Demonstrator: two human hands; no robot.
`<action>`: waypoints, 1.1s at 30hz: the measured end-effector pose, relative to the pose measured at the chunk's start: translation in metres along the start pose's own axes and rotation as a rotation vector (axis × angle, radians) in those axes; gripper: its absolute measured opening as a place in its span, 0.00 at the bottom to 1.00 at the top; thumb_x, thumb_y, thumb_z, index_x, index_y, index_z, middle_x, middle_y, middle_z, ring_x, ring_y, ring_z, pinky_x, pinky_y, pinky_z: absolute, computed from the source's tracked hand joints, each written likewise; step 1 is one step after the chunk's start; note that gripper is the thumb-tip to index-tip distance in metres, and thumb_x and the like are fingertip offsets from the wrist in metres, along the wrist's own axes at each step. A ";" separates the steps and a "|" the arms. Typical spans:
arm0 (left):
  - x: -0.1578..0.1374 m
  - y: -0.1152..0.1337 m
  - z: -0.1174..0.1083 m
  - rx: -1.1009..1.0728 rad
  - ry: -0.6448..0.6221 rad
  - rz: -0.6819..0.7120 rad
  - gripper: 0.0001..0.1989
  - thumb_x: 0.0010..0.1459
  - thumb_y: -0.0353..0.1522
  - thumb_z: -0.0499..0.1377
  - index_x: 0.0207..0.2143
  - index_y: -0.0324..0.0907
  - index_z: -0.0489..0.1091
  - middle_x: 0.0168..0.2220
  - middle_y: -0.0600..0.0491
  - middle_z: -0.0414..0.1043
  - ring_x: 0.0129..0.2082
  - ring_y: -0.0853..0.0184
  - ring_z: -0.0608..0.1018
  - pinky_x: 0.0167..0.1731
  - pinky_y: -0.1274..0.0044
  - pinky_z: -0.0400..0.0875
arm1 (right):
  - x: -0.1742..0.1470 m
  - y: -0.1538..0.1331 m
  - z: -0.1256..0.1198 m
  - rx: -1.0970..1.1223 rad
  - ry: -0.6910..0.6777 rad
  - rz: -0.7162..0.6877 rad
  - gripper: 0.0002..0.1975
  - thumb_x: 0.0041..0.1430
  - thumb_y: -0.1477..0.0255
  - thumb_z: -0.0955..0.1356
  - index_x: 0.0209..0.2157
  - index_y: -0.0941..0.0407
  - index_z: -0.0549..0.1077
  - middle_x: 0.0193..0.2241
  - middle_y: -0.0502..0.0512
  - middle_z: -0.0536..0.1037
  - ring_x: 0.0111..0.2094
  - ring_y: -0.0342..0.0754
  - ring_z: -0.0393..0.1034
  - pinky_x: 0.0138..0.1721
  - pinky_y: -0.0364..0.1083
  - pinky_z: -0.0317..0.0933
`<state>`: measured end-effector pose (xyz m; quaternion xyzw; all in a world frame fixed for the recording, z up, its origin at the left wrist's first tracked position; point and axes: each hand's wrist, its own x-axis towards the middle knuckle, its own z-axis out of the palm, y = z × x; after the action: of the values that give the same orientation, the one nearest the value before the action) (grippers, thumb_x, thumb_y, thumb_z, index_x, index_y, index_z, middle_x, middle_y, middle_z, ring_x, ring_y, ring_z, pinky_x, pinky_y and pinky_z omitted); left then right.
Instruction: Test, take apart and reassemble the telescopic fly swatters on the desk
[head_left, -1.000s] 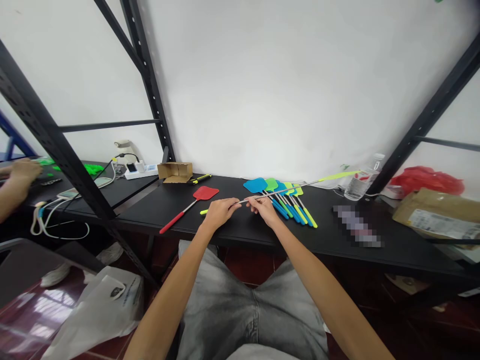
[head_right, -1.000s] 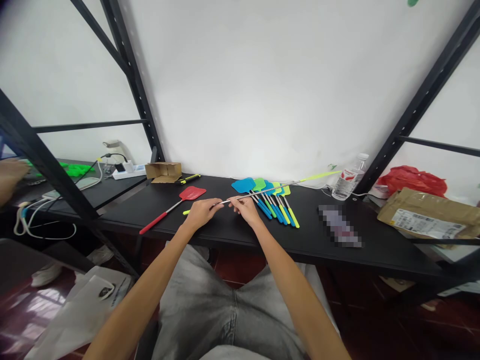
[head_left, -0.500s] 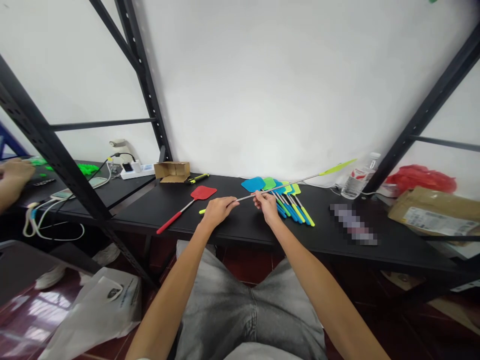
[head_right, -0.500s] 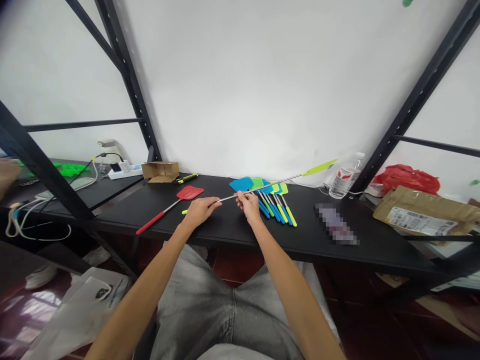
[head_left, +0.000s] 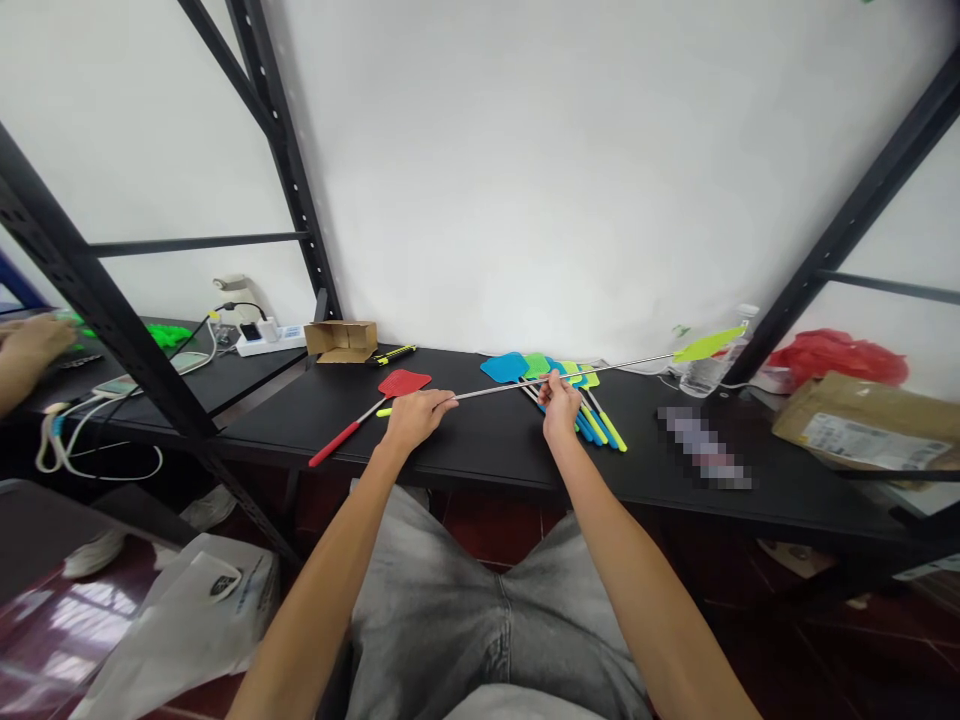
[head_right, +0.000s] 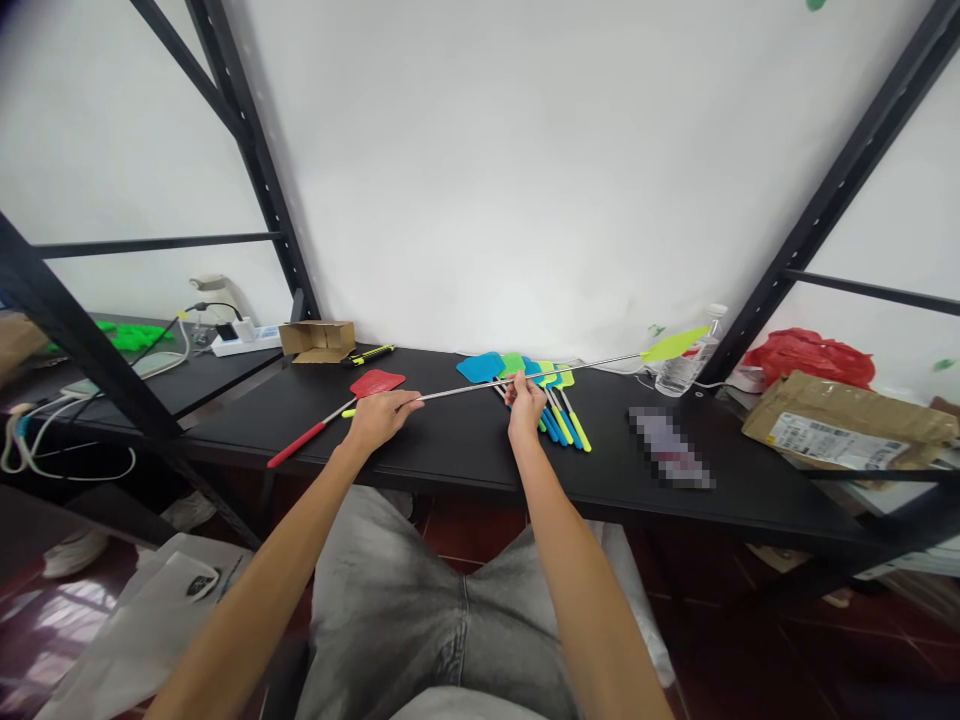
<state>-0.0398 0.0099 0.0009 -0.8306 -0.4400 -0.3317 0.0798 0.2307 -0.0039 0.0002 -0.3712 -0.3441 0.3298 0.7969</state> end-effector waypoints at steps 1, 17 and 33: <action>-0.001 -0.003 -0.001 0.017 0.007 -0.002 0.19 0.67 0.47 0.51 0.46 0.50 0.79 0.43 0.51 0.82 0.42 0.61 0.81 0.36 0.75 0.68 | 0.000 0.000 0.000 0.000 0.007 0.000 0.25 0.49 0.47 0.73 0.26 0.56 0.74 0.19 0.46 0.64 0.19 0.40 0.57 0.20 0.43 0.53; -0.008 -0.028 -0.016 0.183 0.162 -0.132 0.19 0.66 0.45 0.52 0.44 0.51 0.79 0.40 0.49 0.82 0.41 0.55 0.76 0.45 0.64 0.59 | 0.000 -0.001 0.004 0.010 0.025 -0.006 0.27 0.51 0.44 0.71 0.26 0.55 0.73 0.18 0.47 0.65 0.18 0.40 0.58 0.20 0.44 0.54; -0.013 -0.022 -0.026 0.161 0.370 -0.337 0.09 0.62 0.31 0.55 0.36 0.45 0.76 0.40 0.49 0.80 0.46 0.54 0.74 0.48 0.65 0.58 | 0.001 0.000 -0.004 0.066 0.026 0.009 0.26 0.53 0.44 0.70 0.27 0.55 0.72 0.18 0.46 0.66 0.18 0.39 0.59 0.19 0.42 0.55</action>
<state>-0.0747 0.0033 0.0095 -0.6617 -0.5750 -0.4507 0.1683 0.2339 -0.0049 -0.0013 -0.3503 -0.3208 0.3395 0.8119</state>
